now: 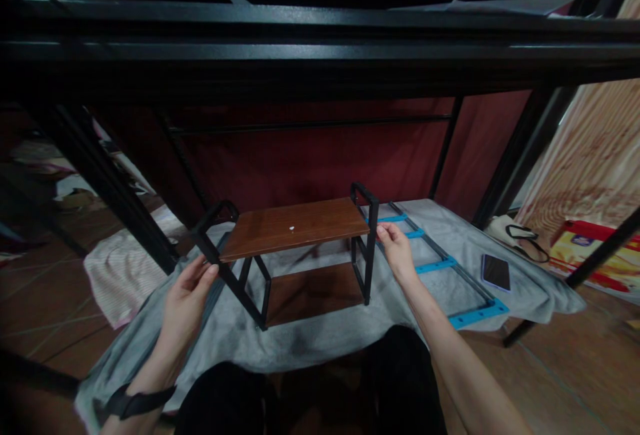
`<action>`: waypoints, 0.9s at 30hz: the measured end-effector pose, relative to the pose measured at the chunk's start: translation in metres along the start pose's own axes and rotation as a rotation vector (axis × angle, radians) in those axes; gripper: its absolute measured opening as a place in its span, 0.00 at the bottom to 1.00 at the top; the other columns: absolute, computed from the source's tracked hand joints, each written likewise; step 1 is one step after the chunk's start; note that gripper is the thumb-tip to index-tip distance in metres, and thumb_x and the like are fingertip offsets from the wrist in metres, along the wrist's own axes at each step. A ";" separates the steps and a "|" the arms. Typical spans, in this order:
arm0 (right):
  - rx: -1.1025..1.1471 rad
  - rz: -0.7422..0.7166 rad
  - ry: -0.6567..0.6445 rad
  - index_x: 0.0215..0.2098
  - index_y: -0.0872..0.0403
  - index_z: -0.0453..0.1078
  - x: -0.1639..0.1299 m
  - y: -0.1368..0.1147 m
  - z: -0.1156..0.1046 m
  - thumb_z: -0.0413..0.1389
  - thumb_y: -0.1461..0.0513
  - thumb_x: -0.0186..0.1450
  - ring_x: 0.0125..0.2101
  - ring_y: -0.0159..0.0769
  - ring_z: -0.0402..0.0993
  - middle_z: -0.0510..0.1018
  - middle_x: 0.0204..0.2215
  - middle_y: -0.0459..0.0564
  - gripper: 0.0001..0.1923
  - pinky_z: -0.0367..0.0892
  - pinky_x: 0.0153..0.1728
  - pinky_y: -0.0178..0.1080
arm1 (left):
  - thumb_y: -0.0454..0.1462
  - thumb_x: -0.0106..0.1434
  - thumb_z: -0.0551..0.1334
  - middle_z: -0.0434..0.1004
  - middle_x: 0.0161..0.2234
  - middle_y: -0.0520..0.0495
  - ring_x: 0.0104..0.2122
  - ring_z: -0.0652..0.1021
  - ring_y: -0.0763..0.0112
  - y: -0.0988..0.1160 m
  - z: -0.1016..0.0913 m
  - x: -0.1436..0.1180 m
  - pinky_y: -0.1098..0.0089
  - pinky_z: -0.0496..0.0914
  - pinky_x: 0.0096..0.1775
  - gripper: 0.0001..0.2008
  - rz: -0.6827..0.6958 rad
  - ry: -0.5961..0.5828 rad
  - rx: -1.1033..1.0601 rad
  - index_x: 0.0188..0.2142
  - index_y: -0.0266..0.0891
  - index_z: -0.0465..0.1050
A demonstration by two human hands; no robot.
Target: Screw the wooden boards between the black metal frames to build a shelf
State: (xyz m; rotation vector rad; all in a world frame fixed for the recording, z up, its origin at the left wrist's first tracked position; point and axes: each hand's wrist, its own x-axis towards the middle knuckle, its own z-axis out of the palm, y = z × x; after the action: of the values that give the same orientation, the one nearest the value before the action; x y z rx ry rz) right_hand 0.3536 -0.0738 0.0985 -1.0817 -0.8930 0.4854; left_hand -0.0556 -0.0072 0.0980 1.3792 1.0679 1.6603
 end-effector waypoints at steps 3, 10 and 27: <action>-0.031 -0.033 0.024 0.30 0.48 0.72 0.002 0.002 0.001 0.63 0.48 0.58 0.31 0.36 0.68 0.75 0.27 0.44 0.13 0.65 0.40 0.39 | 0.47 0.58 0.68 0.80 0.49 0.44 0.51 0.77 0.59 0.002 0.000 0.001 0.59 0.69 0.57 0.23 0.037 0.015 0.083 0.50 0.41 0.77; -0.063 -0.064 0.026 0.29 0.48 0.69 0.007 0.012 -0.002 0.61 0.50 0.60 0.30 0.34 0.67 0.72 0.26 0.42 0.11 0.65 0.39 0.38 | 0.49 0.58 0.68 0.82 0.41 0.45 0.44 0.79 0.60 0.001 0.004 0.007 0.62 0.72 0.51 0.21 0.077 0.031 0.159 0.46 0.39 0.79; -0.158 0.468 0.069 0.32 0.52 0.71 -0.014 0.123 -0.042 0.60 0.51 0.58 0.28 0.30 0.72 0.77 0.31 0.47 0.13 0.69 0.29 0.32 | 0.46 0.50 0.74 0.78 0.45 0.46 0.46 0.78 0.65 -0.022 0.000 -0.004 0.62 0.70 0.55 0.35 -0.026 -0.025 0.065 0.57 0.42 0.69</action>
State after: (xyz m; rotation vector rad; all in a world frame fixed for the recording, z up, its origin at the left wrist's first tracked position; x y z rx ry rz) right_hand 0.3889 -0.0559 -0.0260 -1.4532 -0.6204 0.7675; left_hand -0.0544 -0.0019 0.0761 1.4180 1.1293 1.5985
